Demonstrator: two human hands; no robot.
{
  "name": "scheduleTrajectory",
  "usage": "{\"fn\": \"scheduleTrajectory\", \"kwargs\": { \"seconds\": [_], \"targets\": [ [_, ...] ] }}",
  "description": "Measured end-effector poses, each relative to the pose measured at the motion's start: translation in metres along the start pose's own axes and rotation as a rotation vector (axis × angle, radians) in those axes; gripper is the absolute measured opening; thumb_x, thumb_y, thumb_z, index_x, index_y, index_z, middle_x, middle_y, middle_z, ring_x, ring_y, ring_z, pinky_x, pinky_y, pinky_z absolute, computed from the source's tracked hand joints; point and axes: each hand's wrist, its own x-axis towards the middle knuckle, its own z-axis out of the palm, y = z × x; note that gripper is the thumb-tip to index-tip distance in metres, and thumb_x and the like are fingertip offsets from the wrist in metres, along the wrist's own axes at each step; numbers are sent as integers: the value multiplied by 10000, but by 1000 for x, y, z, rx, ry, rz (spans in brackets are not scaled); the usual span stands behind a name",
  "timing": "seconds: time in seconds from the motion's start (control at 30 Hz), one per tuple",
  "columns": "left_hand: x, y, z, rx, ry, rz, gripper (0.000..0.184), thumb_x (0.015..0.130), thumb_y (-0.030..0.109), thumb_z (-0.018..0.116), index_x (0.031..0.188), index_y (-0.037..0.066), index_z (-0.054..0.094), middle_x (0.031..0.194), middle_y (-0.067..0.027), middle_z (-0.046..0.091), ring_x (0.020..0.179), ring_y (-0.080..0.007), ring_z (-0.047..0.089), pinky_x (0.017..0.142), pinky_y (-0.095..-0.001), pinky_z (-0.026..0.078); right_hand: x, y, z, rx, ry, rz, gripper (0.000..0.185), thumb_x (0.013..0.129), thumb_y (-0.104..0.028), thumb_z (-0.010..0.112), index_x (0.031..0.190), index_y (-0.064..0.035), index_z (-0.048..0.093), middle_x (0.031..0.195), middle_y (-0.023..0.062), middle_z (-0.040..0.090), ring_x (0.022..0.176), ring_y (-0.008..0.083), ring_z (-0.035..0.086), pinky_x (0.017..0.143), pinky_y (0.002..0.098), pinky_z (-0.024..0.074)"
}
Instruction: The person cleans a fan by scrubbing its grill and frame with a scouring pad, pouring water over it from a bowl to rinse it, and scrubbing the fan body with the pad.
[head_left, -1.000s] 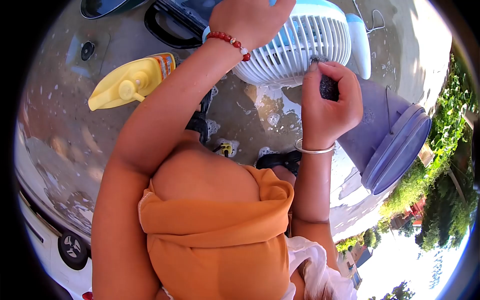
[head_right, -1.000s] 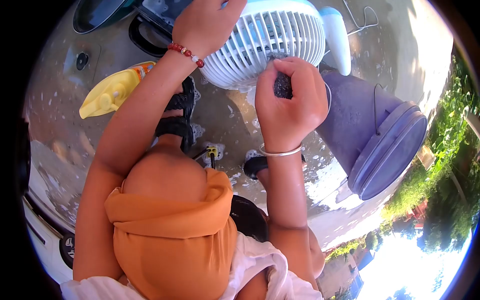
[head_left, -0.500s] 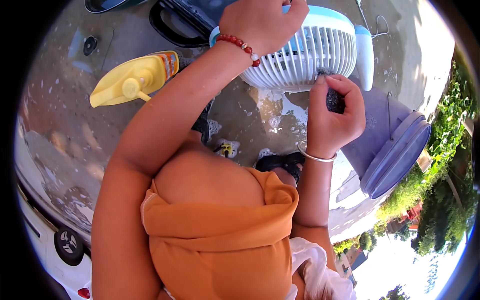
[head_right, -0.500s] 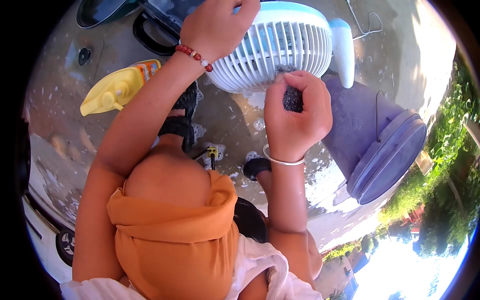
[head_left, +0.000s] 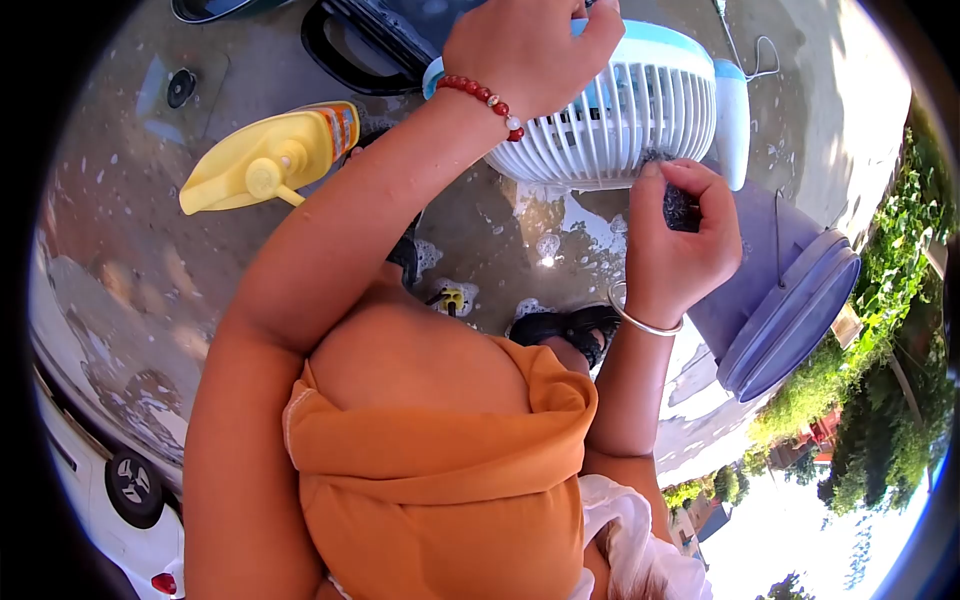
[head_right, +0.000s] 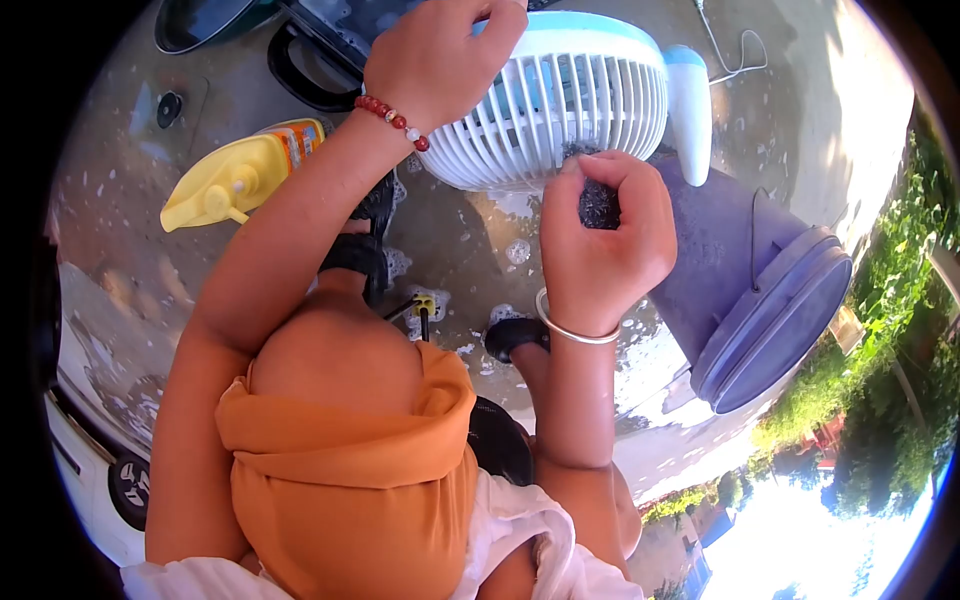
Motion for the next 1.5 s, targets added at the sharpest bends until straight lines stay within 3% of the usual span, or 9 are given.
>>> {"fn": "scheduleTrajectory", "kwargs": {
  "seconds": [0.27, 0.37, 0.43, 0.47, 0.57, 0.77, 0.9, 1.3, 1.5],
  "targets": [
    [-22, 5, 4, 35, 23, 142, 365, 960, 335, 529, 746, 56, 627, 728, -217, 642, 728, -439, 632, 642, -552, 476, 28, -8, 16, -5, 27, -28, 100, 722, -2, 730, 755, -42, 644, 761, 81, 683, 664, 263, 640, 650, 323, 522],
    [-10, 6, 0, 5, -2, 43, 371, 955, 337, 542, 733, 54, 632, 721, -219, 644, 721, -442, 635, 640, -548, 482, 33, -8, 25, -33, 10, -35, 94, 724, 0, 731, 738, -39, 647, 745, 80, 684, 662, 255, 645, 646, 314, 522],
    [-8, 5, 0, -8, 0, 43, 377, 953, 337, 544, 726, 50, 634, 720, -220, 646, 719, -441, 637, 640, -546, 484, 23, 3, 21, 15, 65, -47, 109, 758, -40, 794, 812, -19, 701, 819, 48, 721, 718, 107, 631, 693, 251, 516],
    [-8, 4, 0, -14, -8, 49, 384, 952, 338, 546, 719, 46, 636, 719, -221, 648, 718, -441, 639, 640, -544, 486, 15, 4, 15, 25, 57, -14, 121, 750, -40, 809, 814, -22, 708, 832, 48, 725, 733, 106, 634, 702, 247, 515],
    [-11, 4, 1, -47, 14, 76, 387, 952, 335, 547, 721, 41, 647, 722, -220, 651, 714, -438, 639, 641, -541, 487, -1, -4, 1, 37, 45, 61, 105, 729, 16, 745, 796, -12, 669, 792, 114, 699, 682, 232, 657, 675, 309, 535],
    [-20, -5, 7, 89, -38, 227, 406, 1010, 403, 468, 841, 87, 657, 753, -160, 650, 724, -387, 619, 590, -480, 461, 31, -8, 19, -39, 36, 10, 81, 709, -46, 724, 739, -42, 648, 697, 86, 642, 602, 254, 601, 590, 317, 488],
    [-18, -4, 6, 61, -52, 103, 398, 995, 407, 473, 855, 97, 680, 749, -143, 660, 716, -378, 628, 592, -474, 474, 28, -4, 23, -13, 49, -51, 89, 701, -24, 724, 741, -33, 646, 712, 92, 650, 618, 251, 618, 604, 312, 501],
    [-31, -3, 14, 96, 10, 257, 381, 926, 387, 561, 757, 76, 702, 689, -151, 681, 643, -366, 667, 559, -461, 523, 13, -9, 9, -60, -11, 66, 112, 701, 8, 726, 747, -30, 631, 748, 86, 673, 670, 263, 641, 642, 326, 514],
    [-22, -3, 9, 28, -35, 112, 355, 969, 381, 526, 822, 107, 697, 762, -126, 673, 730, -368, 640, 611, -466, 490, -3, 6, 4, 67, 48, -34, 135, 703, 29, 735, 780, -17, 634, 762, 113, 662, 670, 253, 629, 654, 321, 514]
  ]
}}
